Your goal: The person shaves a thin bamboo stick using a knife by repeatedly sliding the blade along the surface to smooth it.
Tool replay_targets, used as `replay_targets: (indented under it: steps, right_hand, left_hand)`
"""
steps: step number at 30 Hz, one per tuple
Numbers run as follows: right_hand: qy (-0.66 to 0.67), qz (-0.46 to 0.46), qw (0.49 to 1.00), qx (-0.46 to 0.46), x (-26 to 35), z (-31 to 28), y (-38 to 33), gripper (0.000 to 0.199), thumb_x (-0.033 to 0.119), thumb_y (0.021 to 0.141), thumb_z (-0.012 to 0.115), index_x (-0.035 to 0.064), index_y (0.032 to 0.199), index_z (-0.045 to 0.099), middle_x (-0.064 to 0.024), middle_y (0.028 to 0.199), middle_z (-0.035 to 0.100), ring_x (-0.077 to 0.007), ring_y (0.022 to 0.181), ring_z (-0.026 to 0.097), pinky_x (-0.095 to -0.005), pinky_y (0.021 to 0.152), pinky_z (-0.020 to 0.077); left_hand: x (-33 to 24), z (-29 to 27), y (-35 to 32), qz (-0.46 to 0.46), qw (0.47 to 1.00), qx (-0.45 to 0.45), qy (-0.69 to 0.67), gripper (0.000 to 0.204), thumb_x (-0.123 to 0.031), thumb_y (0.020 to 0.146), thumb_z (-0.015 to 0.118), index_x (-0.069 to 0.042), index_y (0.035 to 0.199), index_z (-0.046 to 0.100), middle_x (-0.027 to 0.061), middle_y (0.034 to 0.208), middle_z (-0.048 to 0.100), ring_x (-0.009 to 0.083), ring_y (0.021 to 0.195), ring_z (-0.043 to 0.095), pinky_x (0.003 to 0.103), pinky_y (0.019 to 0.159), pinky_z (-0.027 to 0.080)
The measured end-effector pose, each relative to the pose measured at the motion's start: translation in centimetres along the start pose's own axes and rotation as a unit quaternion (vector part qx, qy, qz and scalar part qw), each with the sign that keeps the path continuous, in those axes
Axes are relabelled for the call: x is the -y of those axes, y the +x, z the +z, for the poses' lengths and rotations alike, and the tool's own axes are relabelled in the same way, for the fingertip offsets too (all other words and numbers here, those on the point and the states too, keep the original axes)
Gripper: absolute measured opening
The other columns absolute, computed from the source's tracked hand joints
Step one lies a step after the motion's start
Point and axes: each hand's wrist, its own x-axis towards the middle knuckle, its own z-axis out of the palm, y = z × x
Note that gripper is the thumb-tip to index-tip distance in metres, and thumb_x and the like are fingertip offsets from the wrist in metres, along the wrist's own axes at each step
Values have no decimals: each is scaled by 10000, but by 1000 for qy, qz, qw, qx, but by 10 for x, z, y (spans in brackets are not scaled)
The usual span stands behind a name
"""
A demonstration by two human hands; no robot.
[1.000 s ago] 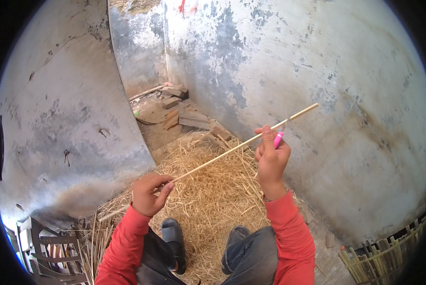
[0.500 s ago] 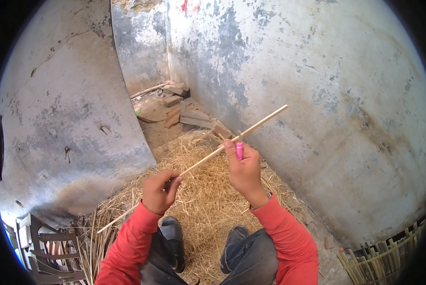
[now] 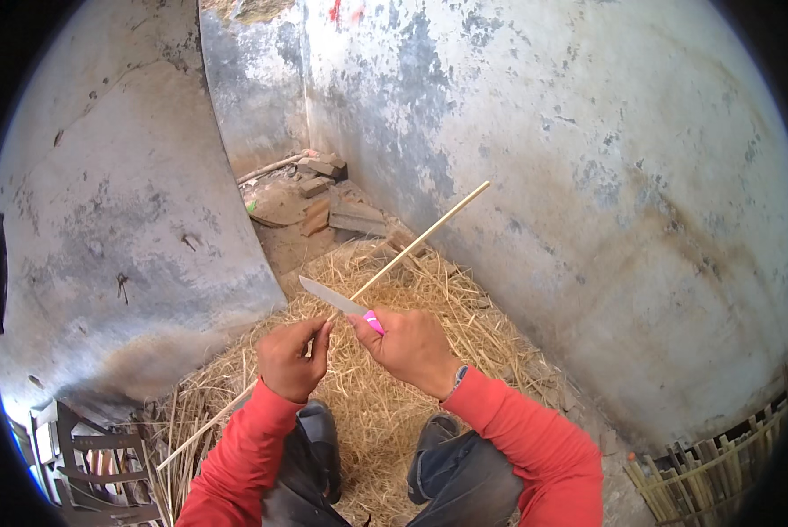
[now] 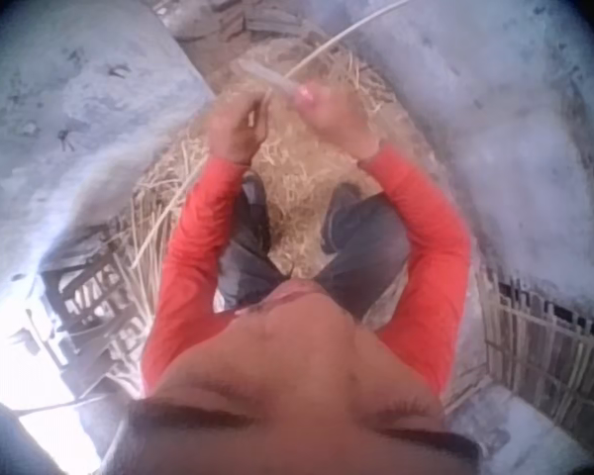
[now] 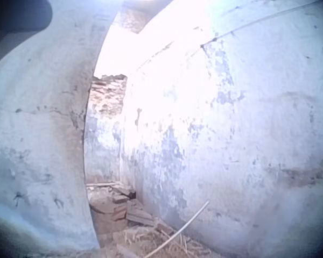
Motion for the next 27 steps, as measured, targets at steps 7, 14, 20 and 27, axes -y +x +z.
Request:
replay_targets:
  steps: [7, 14, 20, 27]
  right_hand:
    - [-58, 168, 943, -280, -135, -70, 5, 590, 450, 1081, 528, -2, 711, 609, -175, 557, 475, -244, 524, 433, -438, 534, 374]
    - [84, 207, 914, -338, -150, -98, -21, 622, 437, 1103, 521, -20, 680, 506, -44, 547, 404, -136, 563, 358, -404, 529, 329]
    - [72, 104, 980, -152, -34, -46, -8, 546, 412, 1064, 594, -6, 713, 602, -104, 543, 521, -144, 520, 474, -389, 508, 370]
    - [69, 54, 996, -7, -2, 8, -9, 464, 411, 1028, 622, 41, 755, 684, -187, 593, 603, -388, 526, 608, -471, 505, 469]
  left_hand:
    - [6, -34, -12, 32, 999, 0, 33, 98, -65, 837, 821, -95, 915, 770, 72, 713, 707, 242, 517, 586, 353, 517, 439]
    - [12, -46, -21, 1, 1000, 3, 26, 112, -44, 819, 827, -94, 896, 763, 66, 647, 644, 234, 497, 537, 366, 506, 403]
    - [8, -31, -17, -33, 997, 38, 58, 109, -64, 846, 804, -96, 869, 703, 73, 662, 652, 261, 538, 600, 386, 528, 448]
    - [3, -16, -15, -58, 993, 81, 64, 121, -67, 895, 762, -75, 890, 642, 97, 685, 671, 267, 573, 652, 380, 530, 485]
